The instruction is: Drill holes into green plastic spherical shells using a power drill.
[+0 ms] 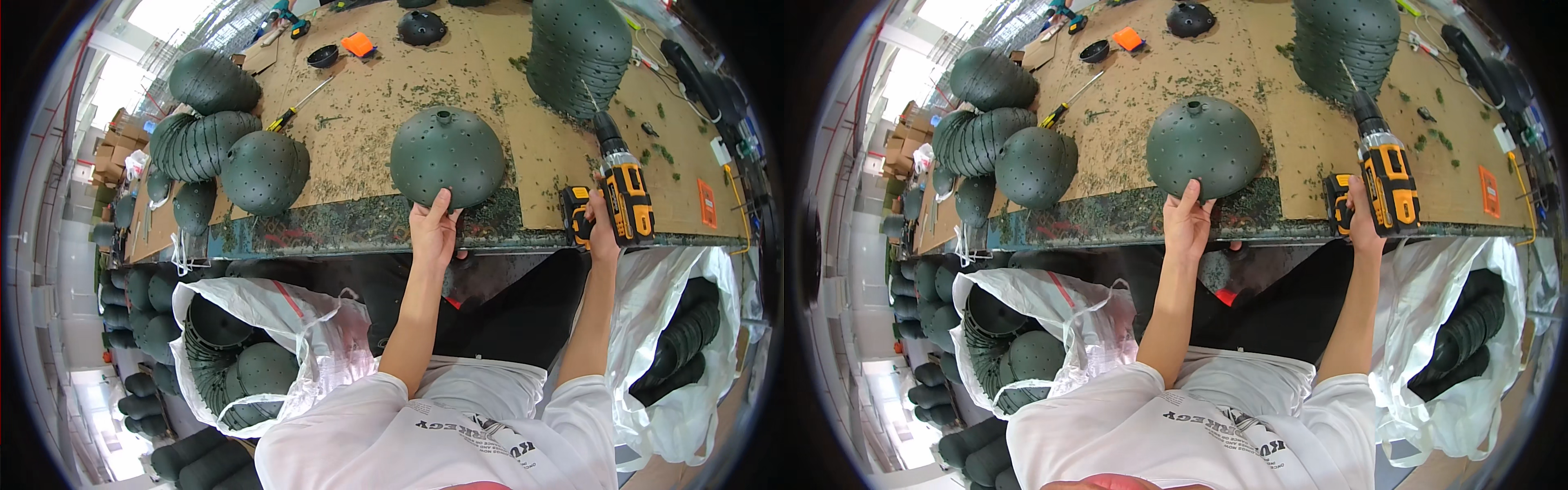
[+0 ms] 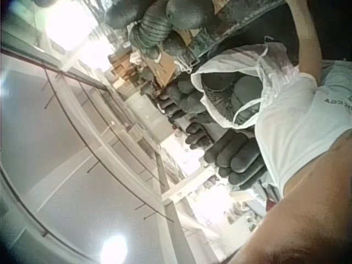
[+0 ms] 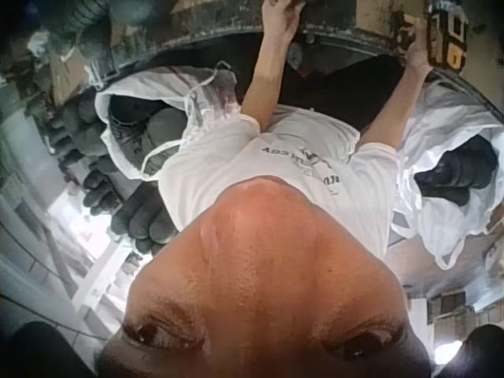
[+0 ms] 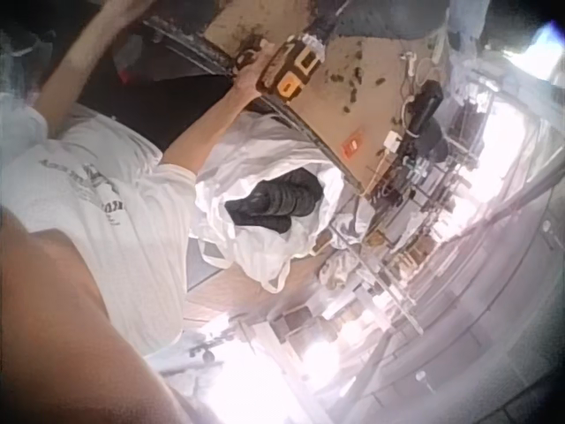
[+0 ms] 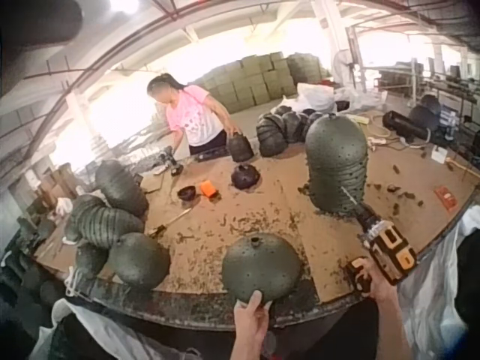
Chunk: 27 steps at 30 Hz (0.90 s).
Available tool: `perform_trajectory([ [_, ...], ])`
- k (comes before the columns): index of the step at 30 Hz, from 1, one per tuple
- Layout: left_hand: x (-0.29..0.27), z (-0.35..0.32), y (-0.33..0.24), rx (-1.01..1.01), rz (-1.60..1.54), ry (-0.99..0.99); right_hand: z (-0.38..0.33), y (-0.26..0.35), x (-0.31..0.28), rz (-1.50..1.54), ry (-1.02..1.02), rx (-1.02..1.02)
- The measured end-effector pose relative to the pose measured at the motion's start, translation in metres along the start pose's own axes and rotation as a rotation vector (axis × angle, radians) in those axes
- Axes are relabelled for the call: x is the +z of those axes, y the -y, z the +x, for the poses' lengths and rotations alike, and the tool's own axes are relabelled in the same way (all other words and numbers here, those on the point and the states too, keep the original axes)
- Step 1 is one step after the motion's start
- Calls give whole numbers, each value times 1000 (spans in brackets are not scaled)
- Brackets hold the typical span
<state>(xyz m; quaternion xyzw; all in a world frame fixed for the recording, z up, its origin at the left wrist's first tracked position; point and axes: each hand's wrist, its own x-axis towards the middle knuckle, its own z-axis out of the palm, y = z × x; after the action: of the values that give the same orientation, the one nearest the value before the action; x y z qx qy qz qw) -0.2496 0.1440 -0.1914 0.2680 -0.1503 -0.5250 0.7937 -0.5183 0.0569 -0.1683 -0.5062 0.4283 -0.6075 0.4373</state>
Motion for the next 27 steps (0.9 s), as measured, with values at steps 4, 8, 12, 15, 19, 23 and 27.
perform_trajectory([
  [4, 8, -4, 2, 15, -7, -42, 2, -8, -7, 3, 14, 13],
  [8, 5, -1, 3, 2, -26, -28, 1, -6, -5, 23, 44, 54],
  [12, 5, -2, 5, -31, -75, -45, 1, -1, -2, 31, 14, 51],
  [15, 4, -4, 4, -34, -94, -30, 0, 2, 0, 4, -21, 12],
  [19, -2, -2, 2, -21, -89, 1, 0, 3, 4, 79, -30, 29],
  [23, 3, -4, -11, -2, -68, 57, -1, 4, 2, 78, -25, 29],
  [27, -2, -4, -14, 6, -36, 134, 0, -1, -1, 73, -41, 58],
])
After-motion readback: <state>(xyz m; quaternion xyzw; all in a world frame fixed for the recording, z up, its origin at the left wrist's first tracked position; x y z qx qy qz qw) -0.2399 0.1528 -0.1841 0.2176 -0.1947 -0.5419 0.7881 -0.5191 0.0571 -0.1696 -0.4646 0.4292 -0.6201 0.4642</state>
